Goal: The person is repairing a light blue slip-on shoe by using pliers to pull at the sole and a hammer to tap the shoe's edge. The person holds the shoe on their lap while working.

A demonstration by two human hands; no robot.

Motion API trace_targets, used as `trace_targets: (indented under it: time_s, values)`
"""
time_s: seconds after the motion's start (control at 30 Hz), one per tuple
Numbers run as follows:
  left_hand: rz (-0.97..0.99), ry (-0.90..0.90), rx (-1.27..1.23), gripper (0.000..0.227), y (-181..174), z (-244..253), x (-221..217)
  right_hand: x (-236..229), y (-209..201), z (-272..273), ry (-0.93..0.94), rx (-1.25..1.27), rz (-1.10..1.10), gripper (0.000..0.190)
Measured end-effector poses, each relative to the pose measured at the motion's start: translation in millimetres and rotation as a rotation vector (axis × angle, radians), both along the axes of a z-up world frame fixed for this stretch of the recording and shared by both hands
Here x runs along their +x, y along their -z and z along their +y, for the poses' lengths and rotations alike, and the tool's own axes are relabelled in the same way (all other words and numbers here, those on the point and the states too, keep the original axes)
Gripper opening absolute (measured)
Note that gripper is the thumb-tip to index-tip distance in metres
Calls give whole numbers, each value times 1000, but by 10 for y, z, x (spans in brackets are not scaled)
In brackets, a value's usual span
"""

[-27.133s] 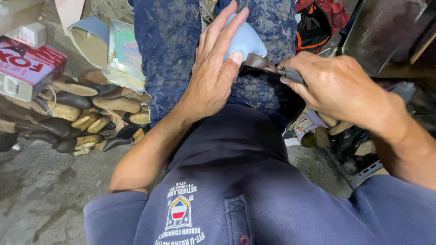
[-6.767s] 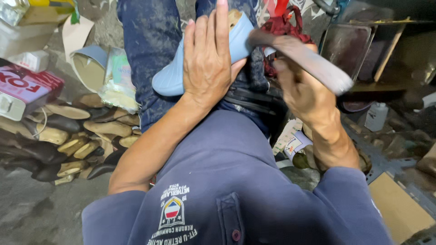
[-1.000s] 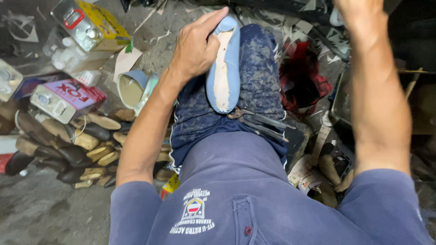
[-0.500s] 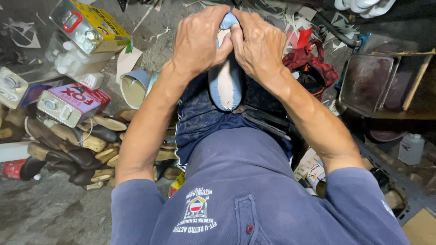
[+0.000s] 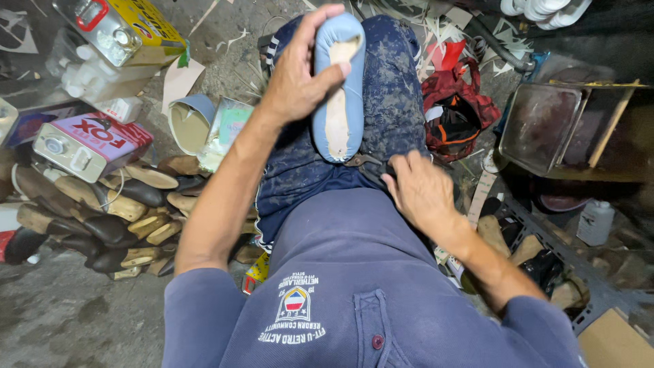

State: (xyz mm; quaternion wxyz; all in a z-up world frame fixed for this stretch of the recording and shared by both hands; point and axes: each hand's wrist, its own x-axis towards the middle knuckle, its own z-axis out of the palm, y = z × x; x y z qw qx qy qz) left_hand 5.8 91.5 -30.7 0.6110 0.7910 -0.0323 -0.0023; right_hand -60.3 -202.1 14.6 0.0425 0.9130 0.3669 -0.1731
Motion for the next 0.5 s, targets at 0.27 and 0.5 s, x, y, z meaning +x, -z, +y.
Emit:
trace_targets:
  time_s: [0.27,0.5]
  values:
    - [-275,41,-88,80,-772,-178,-577,-93,147,-509,514,356,450,29]
    - [-531,-44,-29,80,-267,-456,-921,-49,771,-813,872,1204,1253,40]
